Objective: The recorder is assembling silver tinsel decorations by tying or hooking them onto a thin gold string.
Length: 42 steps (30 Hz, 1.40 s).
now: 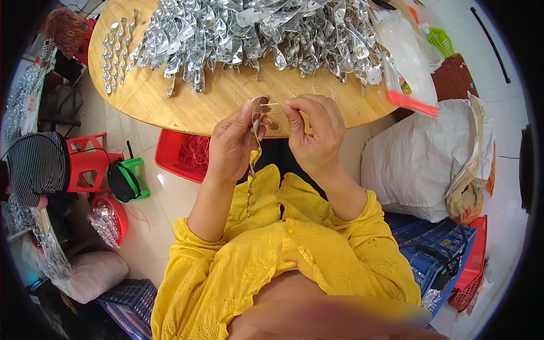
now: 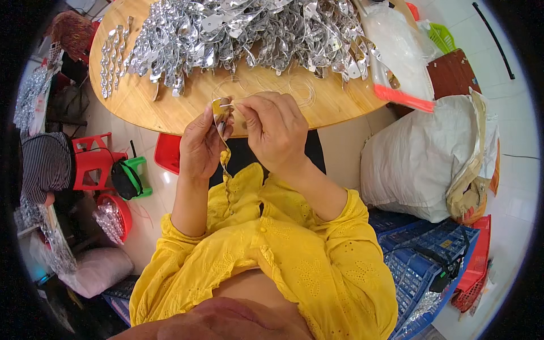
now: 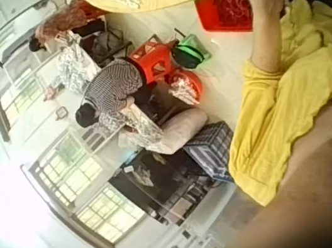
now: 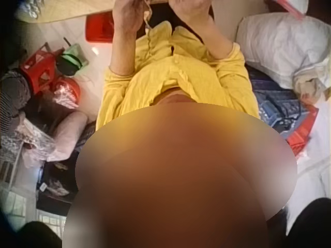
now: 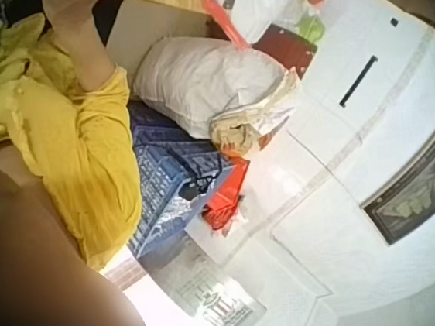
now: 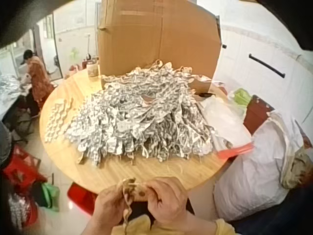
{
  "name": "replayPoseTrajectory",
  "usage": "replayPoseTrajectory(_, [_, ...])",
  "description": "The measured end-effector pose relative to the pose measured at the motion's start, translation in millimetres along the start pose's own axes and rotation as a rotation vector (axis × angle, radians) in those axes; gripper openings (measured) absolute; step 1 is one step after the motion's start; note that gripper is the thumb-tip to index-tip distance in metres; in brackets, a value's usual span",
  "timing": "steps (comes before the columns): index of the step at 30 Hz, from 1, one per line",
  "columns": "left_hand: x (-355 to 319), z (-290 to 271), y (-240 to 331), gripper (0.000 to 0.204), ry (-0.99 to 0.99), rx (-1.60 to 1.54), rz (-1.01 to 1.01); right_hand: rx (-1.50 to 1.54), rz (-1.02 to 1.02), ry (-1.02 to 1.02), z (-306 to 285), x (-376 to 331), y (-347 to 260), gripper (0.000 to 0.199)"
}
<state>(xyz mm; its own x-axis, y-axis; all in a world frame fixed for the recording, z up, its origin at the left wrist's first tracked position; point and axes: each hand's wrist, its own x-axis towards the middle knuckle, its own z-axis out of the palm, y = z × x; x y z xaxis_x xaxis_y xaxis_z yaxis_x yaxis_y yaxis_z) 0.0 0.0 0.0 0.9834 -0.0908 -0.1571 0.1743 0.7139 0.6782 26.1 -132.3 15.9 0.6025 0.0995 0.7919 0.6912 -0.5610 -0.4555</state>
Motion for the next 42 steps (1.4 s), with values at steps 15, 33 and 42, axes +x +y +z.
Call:
replayPoseTrajectory(15, [-2.6, 1.8, 0.2, 0.032, 0.002, -0.03, 0.012, 0.017, -0.009, -0.002, -0.8, -1.2, -2.7, 0.012])
replayPoseTrajectory(33, [-3.0, 1.7, -2.1, 0.032, -0.028, -0.014, -0.012, 0.028, -0.07, -0.073, 1.6, -2.1, -2.1, 0.013])
replayPoseTrajectory(42, [-2.1, 3.2, -3.0, 0.031, -0.035, -0.102, 0.001, 0.513, 0.263, -0.181, 5.8, -4.1, 0.5, 0.018])
